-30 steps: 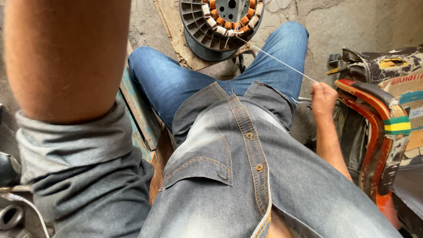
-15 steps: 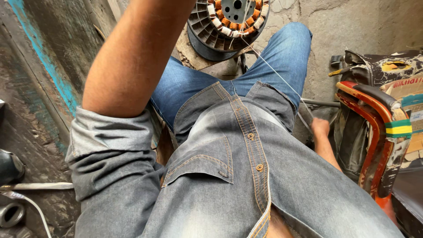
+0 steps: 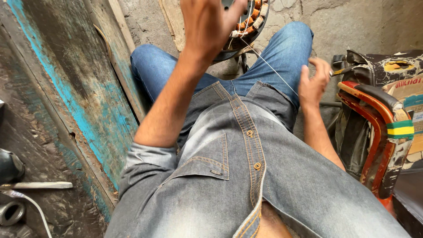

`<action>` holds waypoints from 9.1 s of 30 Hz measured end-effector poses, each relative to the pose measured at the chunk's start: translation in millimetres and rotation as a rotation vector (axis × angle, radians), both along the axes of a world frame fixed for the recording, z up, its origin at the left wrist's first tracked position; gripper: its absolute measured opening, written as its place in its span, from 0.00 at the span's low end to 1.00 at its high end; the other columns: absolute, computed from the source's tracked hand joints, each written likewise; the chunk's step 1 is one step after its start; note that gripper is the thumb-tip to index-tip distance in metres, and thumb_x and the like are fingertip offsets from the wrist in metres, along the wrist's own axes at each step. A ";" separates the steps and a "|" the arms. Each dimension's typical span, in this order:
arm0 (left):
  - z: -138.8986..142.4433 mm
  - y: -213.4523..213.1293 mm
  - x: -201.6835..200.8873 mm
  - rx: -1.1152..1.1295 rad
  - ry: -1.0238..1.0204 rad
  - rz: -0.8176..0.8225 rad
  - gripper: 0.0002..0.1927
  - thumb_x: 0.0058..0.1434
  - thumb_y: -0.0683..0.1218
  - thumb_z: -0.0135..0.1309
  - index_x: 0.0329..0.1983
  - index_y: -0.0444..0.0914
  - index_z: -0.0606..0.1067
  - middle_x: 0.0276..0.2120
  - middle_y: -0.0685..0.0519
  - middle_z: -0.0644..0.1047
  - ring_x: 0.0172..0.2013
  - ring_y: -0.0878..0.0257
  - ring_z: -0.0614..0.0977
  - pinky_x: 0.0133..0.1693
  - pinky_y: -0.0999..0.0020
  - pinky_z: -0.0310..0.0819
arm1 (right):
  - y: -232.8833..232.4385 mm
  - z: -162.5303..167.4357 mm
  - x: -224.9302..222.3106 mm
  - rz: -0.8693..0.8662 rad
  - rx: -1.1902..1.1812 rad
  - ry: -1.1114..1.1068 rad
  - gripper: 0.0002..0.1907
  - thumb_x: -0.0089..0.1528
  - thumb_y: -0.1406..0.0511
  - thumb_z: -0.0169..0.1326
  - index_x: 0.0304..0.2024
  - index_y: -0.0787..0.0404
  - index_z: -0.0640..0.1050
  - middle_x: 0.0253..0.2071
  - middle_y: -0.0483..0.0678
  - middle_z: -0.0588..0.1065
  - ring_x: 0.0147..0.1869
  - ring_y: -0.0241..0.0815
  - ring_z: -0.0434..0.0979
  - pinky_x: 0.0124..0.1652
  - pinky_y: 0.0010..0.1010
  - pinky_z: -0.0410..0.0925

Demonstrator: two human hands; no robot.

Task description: The person sits on the floor with a motor stator resting on their legs and ties white string around its copper coil windings. They loop the string around the coils, pull it tight by hand, and knot it to secure the windings, repeating the tying around the stator.

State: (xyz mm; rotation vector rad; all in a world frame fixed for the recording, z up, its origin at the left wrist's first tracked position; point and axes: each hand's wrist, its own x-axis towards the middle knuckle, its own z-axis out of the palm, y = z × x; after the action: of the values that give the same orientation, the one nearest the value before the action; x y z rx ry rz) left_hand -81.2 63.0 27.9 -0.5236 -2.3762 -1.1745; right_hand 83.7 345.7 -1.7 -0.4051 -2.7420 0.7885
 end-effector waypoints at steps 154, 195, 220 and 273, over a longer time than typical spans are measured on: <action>-17.7 -1.1 67.7 0.065 -0.040 -0.082 0.07 0.67 0.44 0.65 0.47 0.41 0.82 0.56 0.53 0.75 0.67 0.53 0.67 0.71 0.50 0.56 | 30.1 -8.6 76.0 -0.165 -1.674 -0.488 0.15 0.69 0.62 0.44 0.26 0.53 0.63 0.19 0.37 0.56 0.21 0.29 0.51 0.25 0.24 0.52; -0.5 -46.2 96.2 1.591 -0.705 -0.721 0.16 0.81 0.50 0.51 0.43 0.34 0.79 0.23 0.60 0.75 0.24 0.73 0.73 0.30 0.73 0.69 | 72.2 69.2 3.6 0.103 -1.079 -0.174 0.06 0.77 0.72 0.57 0.45 0.70 0.77 0.38 0.52 0.77 0.38 0.38 0.75 0.42 0.26 0.69; -20.1 -5.1 107.1 0.927 -1.001 -0.736 0.10 0.73 0.47 0.58 0.47 0.34 0.79 0.35 0.58 0.78 0.36 0.73 0.75 0.40 0.76 0.69 | -22.8 84.8 -20.8 0.576 -0.821 -0.540 0.08 0.67 0.68 0.60 0.46 0.67 0.83 0.31 0.46 0.78 0.34 0.34 0.75 0.34 0.25 0.68; -14.0 -81.3 85.1 1.321 -0.568 -0.235 0.14 0.72 0.53 0.59 0.32 0.43 0.73 0.24 0.58 0.70 0.20 0.69 0.69 0.21 0.71 0.63 | 74.3 100.2 -13.8 0.360 -0.641 -0.494 0.06 0.73 0.70 0.56 0.45 0.68 0.80 0.29 0.42 0.72 0.31 0.28 0.67 0.32 0.19 0.60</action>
State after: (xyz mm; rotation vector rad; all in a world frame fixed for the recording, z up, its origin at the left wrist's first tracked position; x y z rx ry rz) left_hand 3.9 -18.3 13.9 0.0265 -1.3144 -2.8348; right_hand 70.0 420.0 98.5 -0.2405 -2.9771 1.9052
